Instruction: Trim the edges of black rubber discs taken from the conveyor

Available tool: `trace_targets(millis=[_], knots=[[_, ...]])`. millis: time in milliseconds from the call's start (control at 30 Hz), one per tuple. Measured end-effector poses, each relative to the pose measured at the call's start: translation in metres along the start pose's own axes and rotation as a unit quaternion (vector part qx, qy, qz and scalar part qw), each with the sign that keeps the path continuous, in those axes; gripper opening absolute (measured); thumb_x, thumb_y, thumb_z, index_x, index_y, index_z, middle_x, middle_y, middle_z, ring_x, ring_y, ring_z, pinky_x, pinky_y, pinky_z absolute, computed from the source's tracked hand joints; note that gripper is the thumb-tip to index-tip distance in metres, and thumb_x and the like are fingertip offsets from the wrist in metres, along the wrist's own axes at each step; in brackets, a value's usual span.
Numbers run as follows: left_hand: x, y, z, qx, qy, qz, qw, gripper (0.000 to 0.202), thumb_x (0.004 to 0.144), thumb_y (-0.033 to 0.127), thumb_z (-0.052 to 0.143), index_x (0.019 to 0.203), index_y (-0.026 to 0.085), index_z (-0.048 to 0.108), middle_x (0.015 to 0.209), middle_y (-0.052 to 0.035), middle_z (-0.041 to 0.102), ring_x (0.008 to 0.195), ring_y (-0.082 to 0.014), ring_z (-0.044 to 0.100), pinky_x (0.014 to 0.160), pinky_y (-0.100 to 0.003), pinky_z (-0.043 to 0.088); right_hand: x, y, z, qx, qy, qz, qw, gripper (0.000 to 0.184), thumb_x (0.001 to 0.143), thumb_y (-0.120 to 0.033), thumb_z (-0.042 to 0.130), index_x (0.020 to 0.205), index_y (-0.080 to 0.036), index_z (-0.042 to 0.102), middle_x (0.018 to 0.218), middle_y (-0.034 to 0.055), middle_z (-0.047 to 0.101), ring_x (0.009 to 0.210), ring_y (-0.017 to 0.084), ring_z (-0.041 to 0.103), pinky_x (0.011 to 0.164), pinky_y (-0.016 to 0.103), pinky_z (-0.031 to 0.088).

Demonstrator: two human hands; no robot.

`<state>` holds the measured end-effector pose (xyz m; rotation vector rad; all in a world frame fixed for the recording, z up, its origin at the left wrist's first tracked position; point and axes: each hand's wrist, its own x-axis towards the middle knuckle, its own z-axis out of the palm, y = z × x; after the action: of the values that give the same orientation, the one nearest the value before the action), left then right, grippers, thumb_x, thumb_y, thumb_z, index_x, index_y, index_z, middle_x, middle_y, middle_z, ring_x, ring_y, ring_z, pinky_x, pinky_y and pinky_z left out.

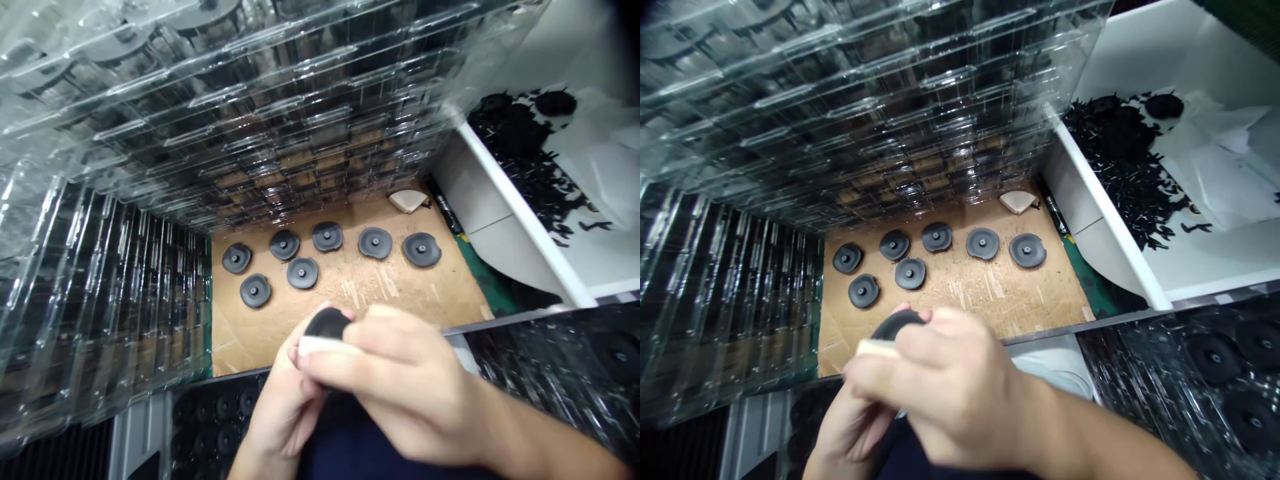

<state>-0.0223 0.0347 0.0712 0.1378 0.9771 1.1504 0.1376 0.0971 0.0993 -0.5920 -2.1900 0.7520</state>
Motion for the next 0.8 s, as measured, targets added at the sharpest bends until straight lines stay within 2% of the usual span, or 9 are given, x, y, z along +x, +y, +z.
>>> trace_targets(millis=[100, 233, 367, 433, 533, 600, 667, 733, 800], knots=[[-0.001, -0.003, -0.005, 0.013, 0.017, 0.024, 0.999, 0.054, 0.055, 0.031, 0.084, 0.106, 0.025, 0.068, 0.101, -0.0015, 0.072, 0.093, -0.0164, 0.066, 0.081, -0.018, 0.051, 0.005, 0.0, 0.008, -0.021, -0.019, 0.06, 0.998, 0.03, 0.085, -0.004, 0.044, 0.101, -0.018, 0.066, 0.07, 0.0001, 0.063, 0.06, 0.013, 0.053, 0.057, 0.03, 0.039], [0.003, -0.005, -0.008, -0.003, 0.018, 0.042, 0.999, 0.059, 0.057, 0.034, 0.082, 0.113, 0.024, 0.064, 0.108, -0.0049, 0.069, 0.1, -0.0195, 0.064, 0.086, -0.023, 0.051, 0.003, 0.015, 0.018, 0.088, 0.053, 0.065, 0.993, 0.026, 0.087, -0.006, 0.049, 0.103, -0.017, 0.066, 0.088, 0.0006, 0.069, 0.074, 0.011, 0.061, 0.067, 0.025, 0.045], [0.009, -0.003, -0.011, -0.04, 0.028, 0.066, 0.997, 0.049, 0.066, 0.032, 0.076, 0.113, 0.024, 0.064, 0.12, -0.0059, 0.064, 0.105, -0.0205, 0.063, 0.086, -0.026, 0.053, -0.021, 0.048, 0.032, 0.09, 0.051, 0.252, 0.962, 0.018, 0.088, -0.02, 0.054, 0.098, -0.021, 0.069, 0.097, 0.0005, 0.07, 0.086, 0.013, 0.064, 0.07, 0.023, 0.05], [0.01, -0.001, -0.013, -0.056, 0.036, 0.068, 0.995, 0.046, 0.07, 0.032, 0.073, 0.114, 0.023, 0.063, 0.122, -0.0072, 0.063, 0.108, -0.0233, 0.061, 0.092, -0.032, 0.051, -0.042, 0.064, 0.043, 0.053, 0.039, 0.293, 0.954, 0.02, 0.088, -0.023, 0.053, 0.101, -0.02, 0.069, 0.097, 0.003, 0.07, 0.084, 0.015, 0.065, 0.068, 0.025, 0.05], [0.011, 0.0, -0.014, -0.079, 0.042, 0.061, 0.994, 0.054, 0.068, 0.037, 0.073, 0.117, 0.02, 0.061, 0.12, -0.0093, 0.065, 0.111, -0.0262, 0.06, 0.096, -0.037, 0.049, -0.069, 0.077, 0.057, 0.03, 0.016, 0.292, 0.956, 0.02, 0.085, -0.023, 0.056, 0.096, -0.019, 0.072, 0.083, 0.0037, 0.071, 0.071, 0.016, 0.064, 0.065, 0.028, 0.049], [0.012, -0.001, -0.013, -0.085, 0.05, 0.056, 0.994, 0.057, 0.07, 0.039, 0.071, 0.121, 0.019, 0.058, 0.116, -0.0101, 0.067, 0.11, -0.0267, 0.06, 0.095, -0.038, 0.05, -0.07, 0.075, 0.058, 0.026, 0.012, 0.292, 0.956, 0.019, 0.085, -0.023, 0.056, 0.096, -0.019, 0.072, 0.081, 0.0035, 0.071, 0.068, 0.015, 0.064, 0.063, 0.028, 0.049], [0.012, -0.004, -0.011, -0.081, 0.057, 0.056, 0.993, 0.055, 0.072, 0.04, 0.069, 0.122, 0.02, 0.057, 0.114, -0.0098, 0.068, 0.11, -0.0265, 0.06, 0.095, -0.038, 0.05, -0.056, 0.063, 0.051, 0.026, 0.025, 0.297, 0.954, 0.021, 0.087, -0.023, 0.054, 0.1, -0.019, 0.069, 0.091, 0.0038, 0.071, 0.076, 0.015, 0.065, 0.064, 0.027, 0.05], [0.011, -0.008, -0.007, -0.063, 0.052, 0.068, 0.994, 0.053, 0.072, 0.041, 0.069, 0.121, 0.021, 0.058, 0.116, -0.0095, 0.067, 0.112, -0.0263, 0.059, 0.095, -0.038, 0.049, -0.032, 0.042, 0.041, 0.03, 0.075, 0.276, 0.958, 0.021, 0.089, -0.022, 0.052, 0.105, -0.02, 0.066, 0.103, 0.0032, 0.069, 0.09, 0.015, 0.064, 0.072, 0.026, 0.051], [0.01, -0.01, -0.002, -0.036, 0.035, 0.088, 0.995, 0.053, 0.072, 0.042, 0.069, 0.121, 0.023, 0.059, 0.12, -0.0085, 0.065, 0.115, -0.026, 0.057, 0.097, -0.037, 0.047, -0.009, 0.019, 0.034, 0.035, 0.141, 0.196, 0.97, 0.021, 0.089, -0.017, 0.051, 0.106, -0.019, 0.064, 0.106, 0.003, 0.068, 0.096, 0.015, 0.062, 0.08, 0.027, 0.05]])
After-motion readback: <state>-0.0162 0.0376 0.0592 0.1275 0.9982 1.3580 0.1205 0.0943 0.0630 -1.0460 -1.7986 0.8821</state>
